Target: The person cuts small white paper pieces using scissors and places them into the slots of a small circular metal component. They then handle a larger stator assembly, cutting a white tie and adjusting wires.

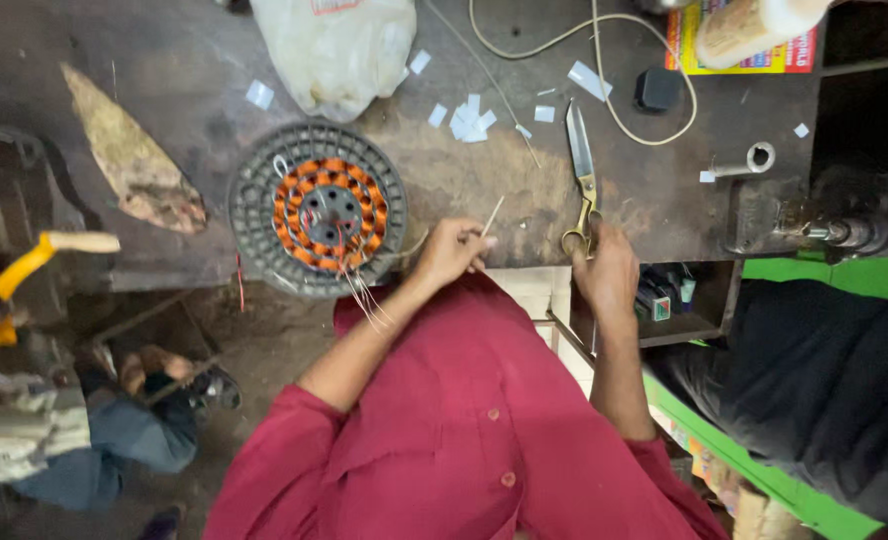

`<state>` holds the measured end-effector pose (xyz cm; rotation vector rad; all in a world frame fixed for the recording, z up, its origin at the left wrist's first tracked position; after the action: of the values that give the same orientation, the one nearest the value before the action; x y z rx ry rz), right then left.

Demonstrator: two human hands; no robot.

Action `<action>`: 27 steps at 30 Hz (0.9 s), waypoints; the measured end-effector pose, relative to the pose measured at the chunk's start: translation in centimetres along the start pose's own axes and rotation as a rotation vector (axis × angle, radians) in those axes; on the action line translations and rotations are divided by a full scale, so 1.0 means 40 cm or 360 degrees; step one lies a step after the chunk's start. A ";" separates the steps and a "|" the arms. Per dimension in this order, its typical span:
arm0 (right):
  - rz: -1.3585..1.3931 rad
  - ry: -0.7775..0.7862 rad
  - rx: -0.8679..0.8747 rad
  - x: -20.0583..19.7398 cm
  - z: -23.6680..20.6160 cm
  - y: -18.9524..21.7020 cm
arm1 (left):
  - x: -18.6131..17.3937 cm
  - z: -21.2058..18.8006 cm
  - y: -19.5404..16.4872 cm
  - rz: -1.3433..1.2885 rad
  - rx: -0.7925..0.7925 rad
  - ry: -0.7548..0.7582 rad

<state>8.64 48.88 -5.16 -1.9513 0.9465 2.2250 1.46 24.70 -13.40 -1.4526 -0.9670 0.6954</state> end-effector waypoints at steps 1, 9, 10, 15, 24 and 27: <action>-0.0075 0.0038 -0.0054 -0.009 0.016 -0.011 | 0.003 0.009 0.001 -0.0050 -0.0025 0.0029; 0.0396 0.0771 0.0444 0.014 0.113 -0.216 | 0.007 0.069 0.048 -0.0330 -0.0274 0.0000; 0.0486 0.0956 0.0589 0.018 0.118 -0.251 | 0.004 0.076 0.047 -0.0348 -0.0299 -0.0011; 0.1342 0.1695 0.0704 0.006 0.064 -0.361 | 0.003 0.094 0.029 -0.0426 -0.0452 -0.0031; 0.1037 0.1987 0.0631 0.106 -0.022 -0.259 | 0.040 0.122 0.036 -0.0465 -0.0551 0.0265; 0.1003 0.1954 0.0567 0.106 -0.012 -0.223 | 0.040 0.120 0.040 -0.0471 -0.0537 0.0236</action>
<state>11.79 54.39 -12.72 -2.9984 2.0508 0.5463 -1.65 28.49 -15.38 -1.5817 -1.1912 0.2105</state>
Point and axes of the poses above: each hand's wrist, its own z-axis towards the middle knuckle, its own x-axis out of the palm, y = z × x, the point moved 2 cm from there along z, towards the middle knuckle, and after that the axes turned 15 degrees about x, right-handed, at the moved point
